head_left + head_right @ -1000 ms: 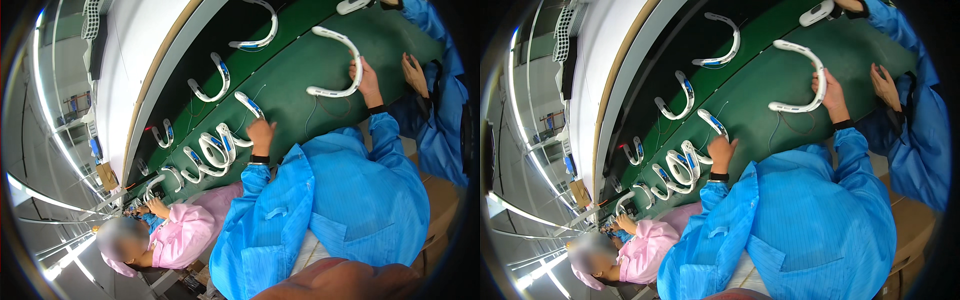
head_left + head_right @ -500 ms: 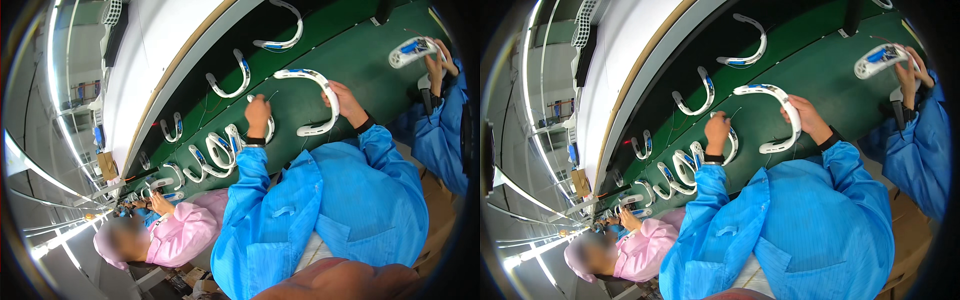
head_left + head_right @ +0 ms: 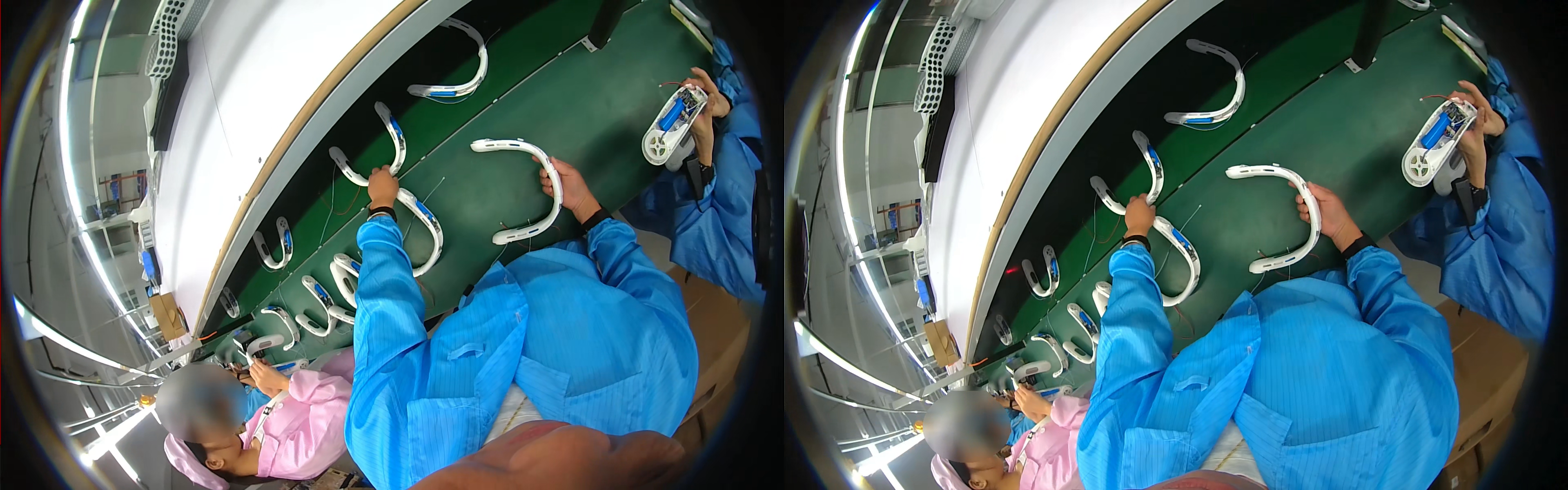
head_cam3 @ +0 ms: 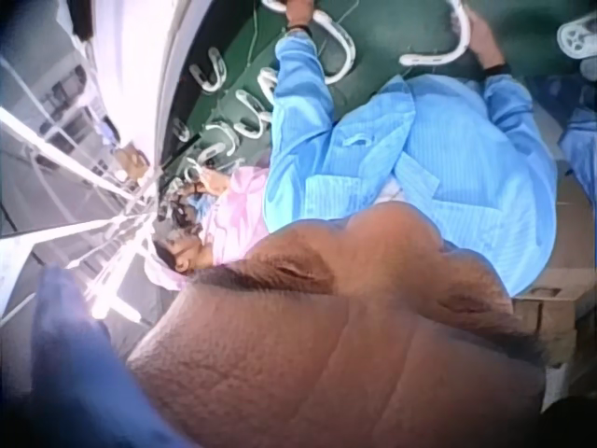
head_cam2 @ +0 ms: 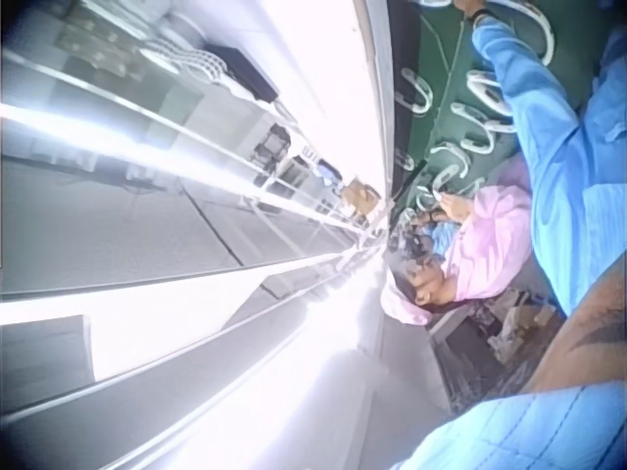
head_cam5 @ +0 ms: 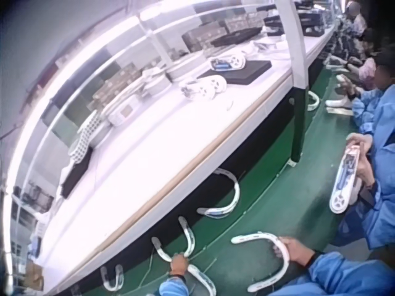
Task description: Assembling electronic components into a white U-shaped plastic frame on an assembly line.
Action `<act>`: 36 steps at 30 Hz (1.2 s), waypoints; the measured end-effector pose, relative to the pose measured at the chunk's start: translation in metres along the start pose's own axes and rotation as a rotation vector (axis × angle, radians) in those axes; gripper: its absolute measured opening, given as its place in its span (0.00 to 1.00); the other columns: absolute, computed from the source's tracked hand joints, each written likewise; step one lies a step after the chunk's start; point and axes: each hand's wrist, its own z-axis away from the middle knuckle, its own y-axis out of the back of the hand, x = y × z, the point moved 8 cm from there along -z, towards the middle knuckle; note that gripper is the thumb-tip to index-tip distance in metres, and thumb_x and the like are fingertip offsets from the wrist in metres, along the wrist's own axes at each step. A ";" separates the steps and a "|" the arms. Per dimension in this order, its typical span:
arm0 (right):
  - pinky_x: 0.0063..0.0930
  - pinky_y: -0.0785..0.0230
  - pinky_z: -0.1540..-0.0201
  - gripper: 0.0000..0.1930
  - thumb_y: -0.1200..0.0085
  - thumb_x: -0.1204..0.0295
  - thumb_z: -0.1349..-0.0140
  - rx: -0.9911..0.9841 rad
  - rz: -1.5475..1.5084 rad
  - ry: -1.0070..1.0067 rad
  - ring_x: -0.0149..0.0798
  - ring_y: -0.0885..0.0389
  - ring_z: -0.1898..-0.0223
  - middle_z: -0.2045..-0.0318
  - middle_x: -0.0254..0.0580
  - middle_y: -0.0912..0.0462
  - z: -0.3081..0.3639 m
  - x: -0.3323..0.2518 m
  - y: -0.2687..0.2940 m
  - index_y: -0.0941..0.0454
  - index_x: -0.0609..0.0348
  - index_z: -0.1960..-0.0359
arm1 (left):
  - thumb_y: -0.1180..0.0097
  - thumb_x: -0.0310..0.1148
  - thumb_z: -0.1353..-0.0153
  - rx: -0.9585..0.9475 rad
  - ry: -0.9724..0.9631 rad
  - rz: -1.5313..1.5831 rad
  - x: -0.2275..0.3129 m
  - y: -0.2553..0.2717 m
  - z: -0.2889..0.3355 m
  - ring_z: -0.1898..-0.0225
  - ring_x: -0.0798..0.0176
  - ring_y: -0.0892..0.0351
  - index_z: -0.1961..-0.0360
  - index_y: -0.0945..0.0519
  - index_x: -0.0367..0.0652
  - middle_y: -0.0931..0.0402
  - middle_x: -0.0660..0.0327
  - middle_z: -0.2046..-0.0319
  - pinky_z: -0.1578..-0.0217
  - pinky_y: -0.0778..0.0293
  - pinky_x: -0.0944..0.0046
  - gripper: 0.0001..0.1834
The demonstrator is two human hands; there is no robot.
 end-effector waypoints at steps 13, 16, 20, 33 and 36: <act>0.22 0.36 0.74 0.22 0.61 0.61 0.31 -0.067 -0.065 -0.021 0.28 0.33 0.75 0.72 0.35 0.27 -0.013 -0.001 0.011 0.34 0.63 0.42 | 0.50 0.28 0.46 0.425 -0.088 -0.141 0.031 0.124 0.143 0.59 0.53 0.27 0.62 0.21 0.44 0.27 0.57 0.66 0.61 0.28 0.56 0.10; 0.22 0.36 0.74 0.22 0.61 0.61 0.31 -0.069 -0.063 -0.032 0.28 0.33 0.75 0.72 0.35 0.27 -0.016 -0.001 0.012 0.35 0.63 0.42 | 0.45 0.24 0.50 0.507 0.040 -0.082 0.030 0.147 0.212 0.57 0.48 0.29 0.59 0.23 0.42 0.27 0.55 0.63 0.58 0.30 0.53 0.15; 0.21 0.35 0.74 0.23 0.60 0.61 0.31 -0.097 -0.073 -0.045 0.28 0.33 0.75 0.72 0.35 0.28 -0.017 0.000 0.009 0.36 0.64 0.41 | 0.47 0.25 0.49 0.485 0.265 -0.115 0.011 0.144 0.282 0.57 0.49 0.28 0.59 0.24 0.41 0.27 0.55 0.63 0.58 0.29 0.53 0.13; 0.20 0.36 0.74 0.23 0.61 0.61 0.31 -0.046 -0.030 -0.049 0.26 0.34 0.76 0.71 0.34 0.28 -0.020 0.004 0.022 0.36 0.62 0.40 | 0.42 0.32 0.46 0.120 0.628 0.079 -0.022 0.044 0.342 0.61 0.43 0.25 0.59 0.25 0.42 0.24 0.49 0.64 0.63 0.28 0.48 0.13; 0.20 0.36 0.74 0.23 0.61 0.61 0.31 -0.060 -0.041 -0.039 0.26 0.34 0.75 0.71 0.33 0.28 -0.022 0.006 0.023 0.36 0.61 0.40 | 0.41 0.34 0.47 0.138 0.603 0.104 -0.010 0.039 0.332 0.64 0.41 0.24 0.63 0.26 0.39 0.24 0.47 0.64 0.65 0.29 0.46 0.13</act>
